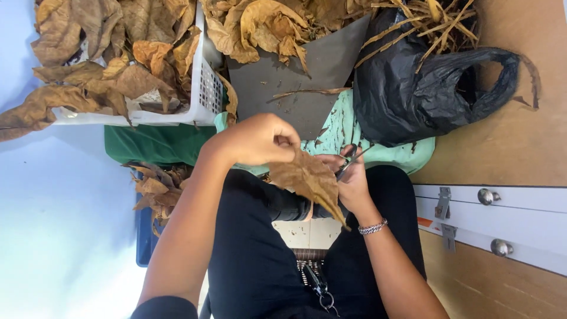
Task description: Trimming the central stems from dried leaves using scissors in a processing area.
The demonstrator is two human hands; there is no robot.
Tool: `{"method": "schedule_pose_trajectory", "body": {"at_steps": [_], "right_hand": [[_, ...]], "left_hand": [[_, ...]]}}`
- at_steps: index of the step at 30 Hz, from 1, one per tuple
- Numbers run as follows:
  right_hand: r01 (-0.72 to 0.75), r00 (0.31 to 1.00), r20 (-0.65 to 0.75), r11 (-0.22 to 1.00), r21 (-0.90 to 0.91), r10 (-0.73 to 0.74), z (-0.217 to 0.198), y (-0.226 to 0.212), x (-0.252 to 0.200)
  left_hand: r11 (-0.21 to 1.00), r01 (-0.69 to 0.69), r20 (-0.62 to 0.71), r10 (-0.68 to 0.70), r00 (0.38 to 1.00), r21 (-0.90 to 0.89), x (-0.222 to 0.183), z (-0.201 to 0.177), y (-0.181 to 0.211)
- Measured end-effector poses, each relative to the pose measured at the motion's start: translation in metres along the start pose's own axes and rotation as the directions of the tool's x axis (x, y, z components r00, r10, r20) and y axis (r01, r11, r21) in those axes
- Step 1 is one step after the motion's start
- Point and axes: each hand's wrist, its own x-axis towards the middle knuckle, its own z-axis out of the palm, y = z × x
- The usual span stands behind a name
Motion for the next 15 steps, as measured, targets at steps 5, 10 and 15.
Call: {"method": "schedule_pose_trajectory", "body": {"at_steps": [5, 10, 15], "right_hand": [[-0.184, 0.983, 0.009, 0.967, 0.175, 0.185, -0.013, 0.016, -0.007], [-0.161, 0.987, -0.011, 0.984, 0.075, 0.162, -0.016, 0.021, -0.003], [-0.161, 0.979, -0.121, 0.987, 0.021, 0.162, -0.014, 0.018, 0.002]], "left_hand": [[0.998, 0.018, -0.054, -0.014, 0.998, 0.067, 0.022, -0.003, -0.009], [0.999, -0.033, -0.209, 0.041, 0.977, 0.040, 0.046, 0.003, -0.028], [0.914, -0.397, -0.541, 0.377, 0.752, 0.085, 0.054, 0.044, -0.051]]}}
